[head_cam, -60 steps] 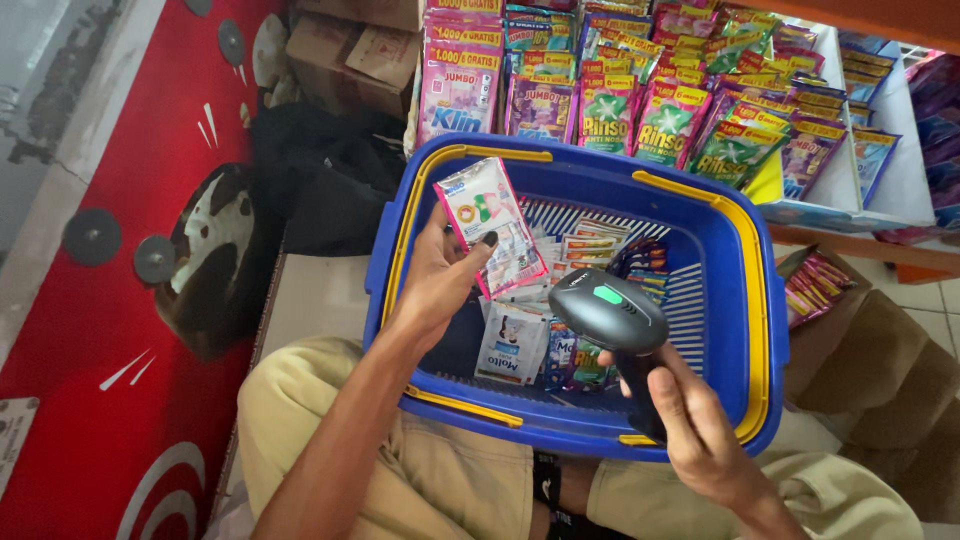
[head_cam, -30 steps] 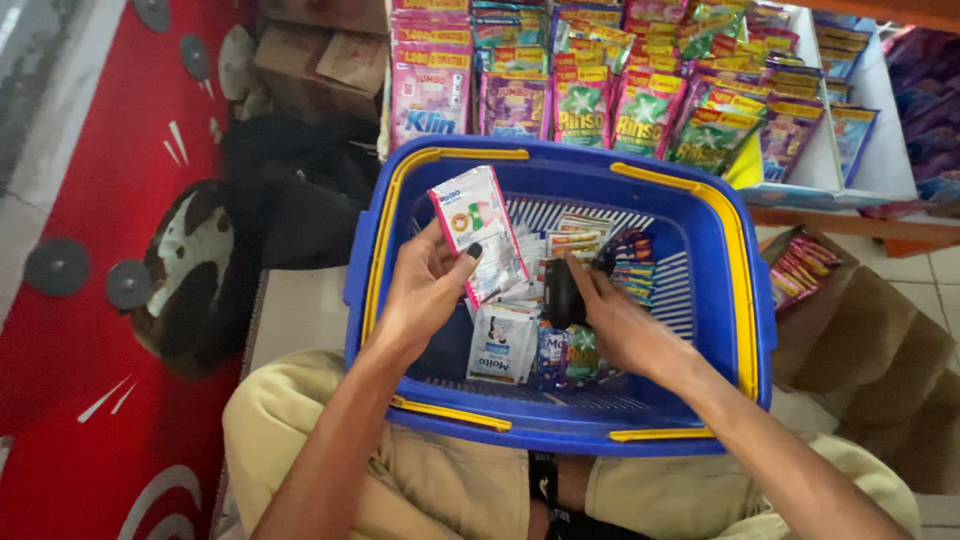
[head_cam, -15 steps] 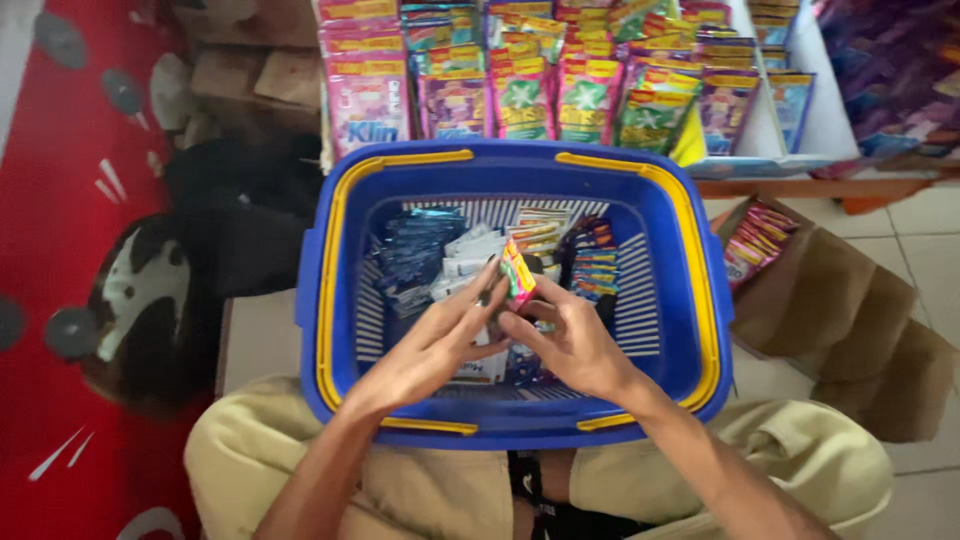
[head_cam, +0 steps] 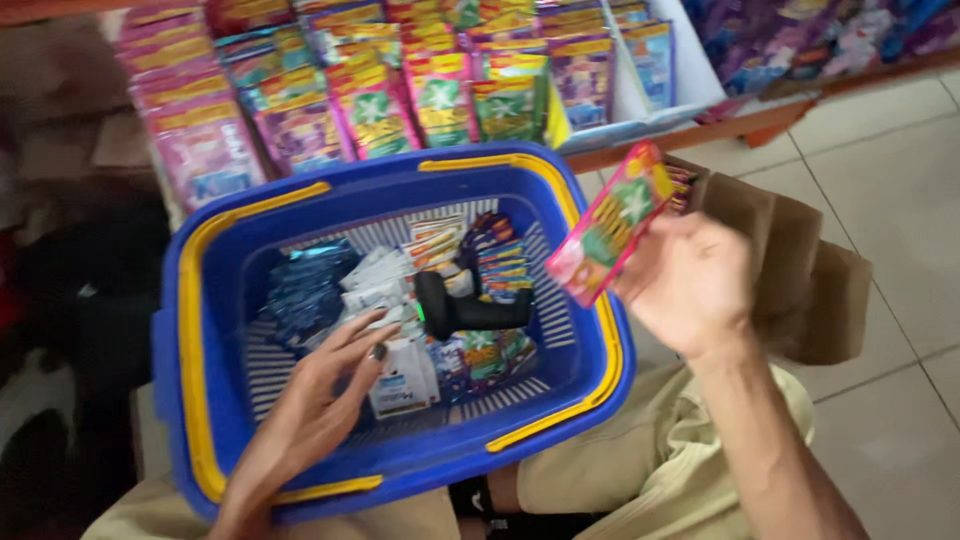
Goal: The person sits on the floor and repeatedly picks small sachets from a blue basket, scans each with a handheld barcode scanner, and places them into a brown paper bag. The process is repeated for multiple items throughout the clip.
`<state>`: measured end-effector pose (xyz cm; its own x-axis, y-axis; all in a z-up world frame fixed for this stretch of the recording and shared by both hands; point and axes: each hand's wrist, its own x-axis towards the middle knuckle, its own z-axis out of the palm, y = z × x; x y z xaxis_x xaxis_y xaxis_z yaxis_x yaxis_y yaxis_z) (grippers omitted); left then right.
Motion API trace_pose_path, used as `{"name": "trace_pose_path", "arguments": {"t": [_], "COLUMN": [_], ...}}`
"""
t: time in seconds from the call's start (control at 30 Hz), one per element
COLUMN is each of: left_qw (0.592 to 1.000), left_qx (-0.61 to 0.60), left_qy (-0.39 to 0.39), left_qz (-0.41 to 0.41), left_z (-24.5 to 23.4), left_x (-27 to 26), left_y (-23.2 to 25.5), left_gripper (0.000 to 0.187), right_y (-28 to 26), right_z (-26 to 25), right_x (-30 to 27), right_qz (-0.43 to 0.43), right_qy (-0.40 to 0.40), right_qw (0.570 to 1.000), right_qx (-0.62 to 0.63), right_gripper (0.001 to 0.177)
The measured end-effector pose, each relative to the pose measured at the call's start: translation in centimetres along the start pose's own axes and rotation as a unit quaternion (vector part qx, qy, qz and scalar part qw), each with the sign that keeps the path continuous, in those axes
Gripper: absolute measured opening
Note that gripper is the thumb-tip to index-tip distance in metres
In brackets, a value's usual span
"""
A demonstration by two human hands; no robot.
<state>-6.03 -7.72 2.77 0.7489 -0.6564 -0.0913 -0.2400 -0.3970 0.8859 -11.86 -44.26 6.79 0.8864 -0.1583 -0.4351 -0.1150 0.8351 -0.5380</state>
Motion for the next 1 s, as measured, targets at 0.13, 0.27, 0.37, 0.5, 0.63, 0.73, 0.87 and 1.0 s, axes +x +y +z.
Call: {"name": "trace_pose_path", "arguments": {"t": [0.13,0.27,0.37,0.5,0.63,0.73,0.87,1.0], "left_qw": [0.998,0.992,0.984,0.972,0.964,0.958,0.944,0.938], "left_qx": [0.059,0.109,0.178,0.234,0.261,0.269,0.282,0.308], "left_qy": [0.007,0.015,0.013,-0.031,-0.053,-0.063,-0.069,-0.053], "left_qz": [-0.033,-0.063,-0.014,-0.002,-0.006,-0.071,-0.158,-0.15], "left_z": [0.5,1.3,2.0,2.5,2.9,3.1,3.0,3.0], "left_x": [0.7,1.5,2.0,3.5,5.1,5.5,5.8,6.0], "left_y": [-0.7,-1.8,-3.5,-2.7,-3.6,-4.9,-5.7,-5.6], "left_gripper": [0.043,0.042,0.044,0.051,0.059,0.062,0.058,0.059], "right_y": [-4.3,-6.6,-7.7,-7.2,-7.3,-7.2,-7.3,-7.7], "right_z": [-2.7,-10.2,-13.8,-16.4,-16.7,-16.2,-16.3,-18.2], "right_x": [0.3,4.2,6.4,8.3,8.8,8.6,8.9,9.4], "right_qz": [-0.119,-0.203,-0.24,-0.251,-0.286,-0.285,-0.352,-0.326], "right_qy": [-0.013,0.183,0.171,0.101,0.057,0.045,0.014,0.08], "right_qw": [0.99,0.872,0.767,0.744,0.669,0.627,0.498,0.345], "right_qx": [-0.071,-0.405,-0.57,-0.611,-0.684,-0.723,-0.792,-0.876], "right_gripper": [0.04,0.036,0.037,0.03,0.027,0.025,0.026,0.026]}}
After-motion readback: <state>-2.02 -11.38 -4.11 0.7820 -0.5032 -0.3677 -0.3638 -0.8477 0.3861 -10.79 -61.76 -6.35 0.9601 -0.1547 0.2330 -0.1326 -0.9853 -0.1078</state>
